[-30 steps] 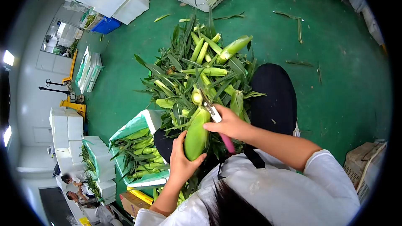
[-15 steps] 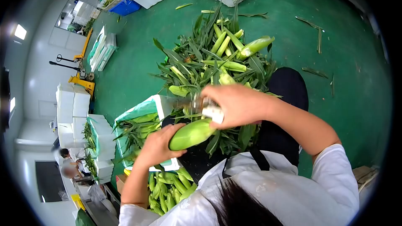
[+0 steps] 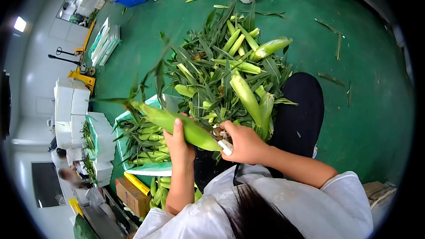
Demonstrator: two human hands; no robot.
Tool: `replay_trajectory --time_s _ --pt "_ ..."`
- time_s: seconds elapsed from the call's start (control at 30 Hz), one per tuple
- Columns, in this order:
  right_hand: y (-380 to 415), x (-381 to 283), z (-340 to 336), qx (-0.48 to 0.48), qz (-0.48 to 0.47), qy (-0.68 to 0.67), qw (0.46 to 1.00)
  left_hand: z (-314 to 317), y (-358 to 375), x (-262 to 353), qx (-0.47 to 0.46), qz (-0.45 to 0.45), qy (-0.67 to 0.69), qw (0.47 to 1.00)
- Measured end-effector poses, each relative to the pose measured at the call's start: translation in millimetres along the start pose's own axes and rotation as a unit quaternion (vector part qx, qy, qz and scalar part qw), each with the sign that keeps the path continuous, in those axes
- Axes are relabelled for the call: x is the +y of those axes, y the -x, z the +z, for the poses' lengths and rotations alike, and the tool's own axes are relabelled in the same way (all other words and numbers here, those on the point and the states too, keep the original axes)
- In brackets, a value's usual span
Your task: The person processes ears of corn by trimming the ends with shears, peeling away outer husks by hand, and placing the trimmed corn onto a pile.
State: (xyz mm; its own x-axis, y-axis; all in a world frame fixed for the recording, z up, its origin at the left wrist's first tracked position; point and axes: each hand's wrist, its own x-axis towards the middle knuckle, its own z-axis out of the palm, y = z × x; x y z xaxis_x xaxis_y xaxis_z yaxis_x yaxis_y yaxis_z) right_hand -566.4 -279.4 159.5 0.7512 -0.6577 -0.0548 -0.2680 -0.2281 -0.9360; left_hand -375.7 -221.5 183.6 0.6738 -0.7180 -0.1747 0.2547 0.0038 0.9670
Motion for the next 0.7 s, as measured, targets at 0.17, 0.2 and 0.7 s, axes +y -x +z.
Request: replay_trajectory --time_s 0.17,0.2,0.7 --pt "2.4 -7.8 6.4 0.010 -0.002 0.032 0.999 -13.7 -4.0 -1.5 -0.086 -0.017 0.033 0.996" --pt "4.5 -7.2 7.5 -0.014 0.042 -0.106 0.993 -20.2 -9.0 -1.5 -0.101 -0.051 0.059 0.992" --pt "-50.3 5.3 -73.9 0.268 0.133 0.354 0.886 -59.9 -7.5 -2.8 -0.158 -0.066 0.352 0.920"
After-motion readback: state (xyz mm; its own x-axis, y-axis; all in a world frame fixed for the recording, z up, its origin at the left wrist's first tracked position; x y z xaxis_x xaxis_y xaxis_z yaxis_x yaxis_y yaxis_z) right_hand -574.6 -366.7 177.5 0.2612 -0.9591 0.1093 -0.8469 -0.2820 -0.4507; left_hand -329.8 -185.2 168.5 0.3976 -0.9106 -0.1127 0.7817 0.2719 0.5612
